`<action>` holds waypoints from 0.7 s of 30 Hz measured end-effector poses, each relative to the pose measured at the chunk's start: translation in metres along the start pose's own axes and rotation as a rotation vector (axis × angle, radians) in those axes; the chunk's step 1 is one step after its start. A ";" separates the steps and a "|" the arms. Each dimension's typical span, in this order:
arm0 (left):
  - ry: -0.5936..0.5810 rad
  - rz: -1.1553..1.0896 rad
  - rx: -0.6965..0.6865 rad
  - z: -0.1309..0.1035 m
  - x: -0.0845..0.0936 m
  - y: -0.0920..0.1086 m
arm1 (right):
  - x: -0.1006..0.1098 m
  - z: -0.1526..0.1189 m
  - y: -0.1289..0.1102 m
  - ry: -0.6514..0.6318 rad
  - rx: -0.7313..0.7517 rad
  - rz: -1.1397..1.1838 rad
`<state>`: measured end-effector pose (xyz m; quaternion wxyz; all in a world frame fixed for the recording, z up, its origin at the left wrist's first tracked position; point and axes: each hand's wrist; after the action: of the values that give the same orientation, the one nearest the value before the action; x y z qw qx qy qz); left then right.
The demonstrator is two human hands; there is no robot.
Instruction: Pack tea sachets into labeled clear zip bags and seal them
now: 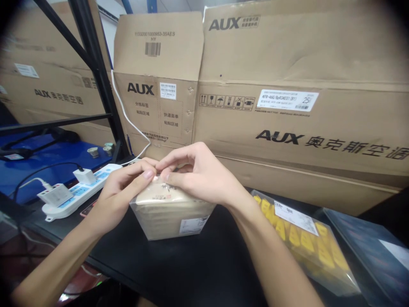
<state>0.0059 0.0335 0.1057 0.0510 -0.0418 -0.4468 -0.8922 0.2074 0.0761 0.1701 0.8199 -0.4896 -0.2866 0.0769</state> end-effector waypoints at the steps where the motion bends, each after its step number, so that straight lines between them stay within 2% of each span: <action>1: 0.006 0.002 0.005 0.000 0.000 0.000 | 0.000 0.000 0.000 0.005 0.006 -0.005; 7: -0.006 -0.053 0.068 0.002 -0.001 0.002 | -0.001 0.001 0.001 0.005 0.030 -0.017; 11: 0.003 -0.007 0.091 0.000 -0.001 0.006 | -0.002 0.000 0.001 0.010 0.038 -0.004; 16: 0.046 0.020 0.151 -0.002 0.000 0.005 | -0.004 -0.001 0.000 0.043 0.027 -0.023; 21: 0.133 -0.032 0.191 0.003 -0.004 0.003 | -0.003 -0.001 0.003 0.083 0.084 -0.090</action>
<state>0.0103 0.0341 0.1089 0.0700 0.0296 -0.5261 -0.8470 0.2060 0.0757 0.1665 0.8534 -0.4443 -0.2707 0.0317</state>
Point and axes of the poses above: each hand's wrist, its own z-axis towards the middle knuckle, its own x-axis out of the back of the hand, y = z × x, and after that the axes turned 7 degrees about y, right-handed
